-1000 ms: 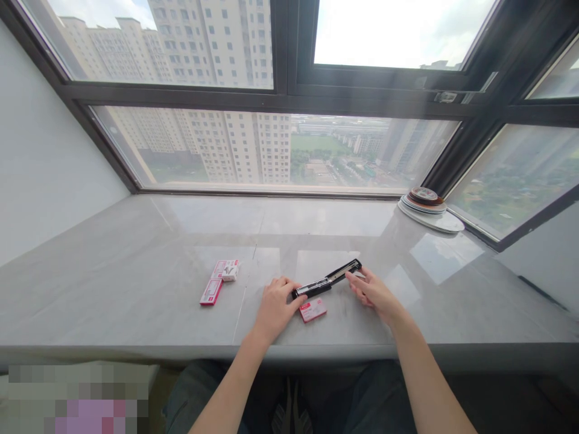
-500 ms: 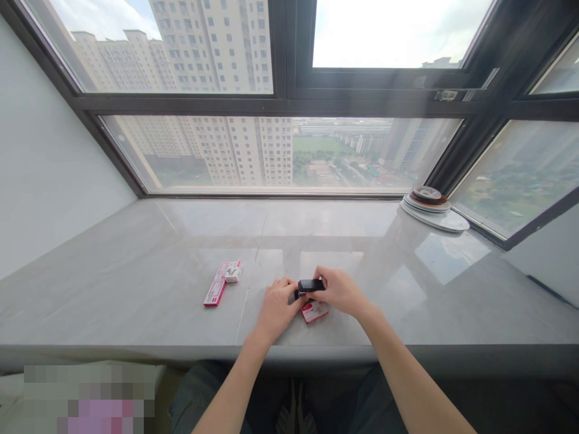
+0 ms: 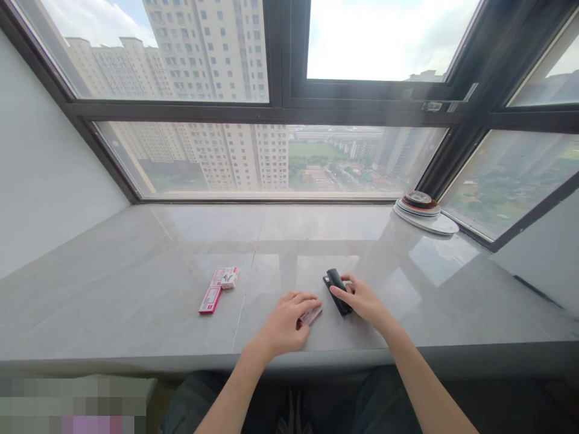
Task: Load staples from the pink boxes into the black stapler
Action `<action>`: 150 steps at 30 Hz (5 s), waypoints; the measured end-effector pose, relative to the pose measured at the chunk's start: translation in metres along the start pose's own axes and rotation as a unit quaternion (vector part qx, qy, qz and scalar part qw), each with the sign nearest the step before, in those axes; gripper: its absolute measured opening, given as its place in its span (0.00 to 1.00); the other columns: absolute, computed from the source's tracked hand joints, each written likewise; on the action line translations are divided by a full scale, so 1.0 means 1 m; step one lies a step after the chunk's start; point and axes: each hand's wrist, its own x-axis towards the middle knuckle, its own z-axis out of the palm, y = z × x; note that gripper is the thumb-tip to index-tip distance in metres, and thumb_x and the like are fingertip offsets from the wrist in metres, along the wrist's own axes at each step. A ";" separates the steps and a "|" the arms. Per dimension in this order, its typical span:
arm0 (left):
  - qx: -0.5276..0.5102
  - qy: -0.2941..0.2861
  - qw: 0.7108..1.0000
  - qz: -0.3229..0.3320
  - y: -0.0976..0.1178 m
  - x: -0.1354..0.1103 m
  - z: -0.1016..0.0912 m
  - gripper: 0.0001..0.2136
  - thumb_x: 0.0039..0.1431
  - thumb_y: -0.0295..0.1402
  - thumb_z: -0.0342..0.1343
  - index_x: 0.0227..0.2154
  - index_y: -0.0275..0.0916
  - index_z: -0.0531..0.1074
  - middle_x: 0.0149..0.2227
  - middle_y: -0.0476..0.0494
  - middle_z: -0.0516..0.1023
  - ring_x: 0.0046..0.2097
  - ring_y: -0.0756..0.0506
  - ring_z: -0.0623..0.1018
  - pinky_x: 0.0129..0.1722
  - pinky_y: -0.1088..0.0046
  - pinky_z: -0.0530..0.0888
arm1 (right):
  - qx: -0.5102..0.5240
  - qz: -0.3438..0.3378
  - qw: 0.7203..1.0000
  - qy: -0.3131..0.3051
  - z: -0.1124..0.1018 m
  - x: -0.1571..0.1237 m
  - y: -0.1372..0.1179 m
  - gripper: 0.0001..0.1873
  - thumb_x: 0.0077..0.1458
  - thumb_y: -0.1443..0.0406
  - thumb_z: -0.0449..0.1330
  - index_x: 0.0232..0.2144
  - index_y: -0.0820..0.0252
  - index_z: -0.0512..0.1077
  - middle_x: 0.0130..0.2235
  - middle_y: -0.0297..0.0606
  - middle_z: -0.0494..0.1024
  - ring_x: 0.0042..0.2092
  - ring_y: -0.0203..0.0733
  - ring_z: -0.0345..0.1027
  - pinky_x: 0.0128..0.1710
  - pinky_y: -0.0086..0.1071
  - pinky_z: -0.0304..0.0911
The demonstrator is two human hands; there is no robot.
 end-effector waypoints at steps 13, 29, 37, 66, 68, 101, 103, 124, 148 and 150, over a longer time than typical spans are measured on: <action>0.039 0.060 0.992 -0.101 -0.023 -0.013 -0.012 0.37 0.56 0.41 0.65 0.68 0.53 0.59 0.58 0.43 0.74 0.59 0.37 0.69 0.62 0.55 0.65 | 0.184 0.014 0.982 -0.035 0.065 -0.026 -0.020 0.33 0.61 0.42 0.57 0.58 0.56 0.70 0.26 0.25 0.60 0.18 0.33 0.57 0.16 0.28 0.57; 0.209 0.361 0.818 -0.397 -0.058 -0.066 -0.064 0.21 0.66 0.47 0.51 0.55 0.42 0.70 0.53 0.33 0.70 0.58 0.30 0.67 0.58 0.45 0.64 | 0.137 -0.020 0.988 0.075 0.083 -0.032 -0.032 0.30 0.61 0.42 0.58 0.53 0.57 0.73 0.25 0.28 0.63 0.27 0.39 0.60 0.28 0.31 0.60; 0.209 0.122 0.888 -0.391 -0.079 -0.115 -0.085 0.33 0.59 0.53 0.56 0.65 0.48 0.62 0.50 0.40 0.76 0.51 0.35 0.75 0.50 0.60 0.69 | 0.124 -0.020 0.989 0.080 0.083 -0.032 -0.033 0.32 0.60 0.42 0.59 0.54 0.58 0.72 0.24 0.27 0.60 0.27 0.39 0.57 0.31 0.32 0.60; -0.022 0.035 0.997 -0.065 -0.014 0.000 -0.023 0.37 0.52 0.41 0.69 0.65 0.56 0.63 0.60 0.49 0.73 0.60 0.40 0.71 0.60 0.61 0.69 | 0.110 -0.032 0.991 0.074 0.082 -0.035 -0.029 0.31 0.61 0.41 0.57 0.51 0.58 0.73 0.24 0.28 0.64 0.27 0.40 0.60 0.29 0.31 0.57; -0.009 0.099 0.991 -0.089 -0.024 -0.005 -0.041 0.28 0.61 0.45 0.62 0.63 0.56 0.65 0.61 0.49 0.72 0.61 0.41 0.70 0.60 0.63 0.69 | 0.114 -0.030 0.990 0.077 0.082 -0.035 -0.029 0.31 0.61 0.41 0.57 0.52 0.58 0.73 0.24 0.28 0.64 0.27 0.40 0.59 0.30 0.31 0.57; 0.043 0.313 0.922 -0.226 -0.091 -0.096 -0.108 0.30 0.57 0.50 0.64 0.60 0.47 0.67 0.55 0.43 0.72 0.57 0.39 0.73 0.63 0.54 0.67 | 0.114 -0.024 0.991 0.073 0.084 -0.039 -0.030 0.30 0.63 0.43 0.57 0.53 0.59 0.72 0.24 0.27 0.63 0.25 0.37 0.58 0.24 0.28 0.55; 0.013 0.250 0.955 -0.157 -0.060 -0.073 -0.092 0.30 0.58 0.47 0.65 0.62 0.51 0.66 0.54 0.45 0.71 0.56 0.42 0.73 0.63 0.57 0.68 | 0.113 -0.027 0.990 0.076 0.085 -0.039 -0.029 0.30 0.63 0.43 0.57 0.53 0.59 0.72 0.24 0.27 0.63 0.26 0.38 0.59 0.25 0.29 0.56; -0.189 0.062 0.974 -0.104 -0.014 0.000 -0.004 0.46 0.44 0.43 0.75 0.66 0.52 0.61 0.62 0.41 0.69 0.62 0.37 0.71 0.62 0.57 0.68 | 0.102 -0.043 0.991 0.070 0.080 -0.035 -0.029 0.28 0.64 0.45 0.57 0.53 0.60 0.73 0.25 0.28 0.65 0.28 0.39 0.60 0.31 0.30 0.58; -0.103 0.144 0.970 -0.167 -0.028 -0.025 -0.024 0.29 0.60 0.52 0.61 0.62 0.51 0.66 0.44 0.45 0.76 0.38 0.44 0.73 0.42 0.67 0.74 | 0.148 -0.034 0.988 0.032 0.067 -0.051 -0.030 0.38 0.62 0.47 0.59 0.67 0.58 0.62 0.35 0.32 0.70 0.31 0.37 0.63 0.34 0.30 0.63; -0.062 0.221 0.947 -0.224 -0.046 -0.034 -0.042 0.21 0.69 0.51 0.46 0.58 0.48 0.69 0.41 0.44 0.75 0.38 0.43 0.74 0.40 0.67 0.72 | 0.140 -0.022 0.990 0.025 0.064 -0.055 -0.030 0.43 0.59 0.47 0.63 0.69 0.58 0.58 0.35 0.31 0.69 0.29 0.35 0.60 0.32 0.30 0.62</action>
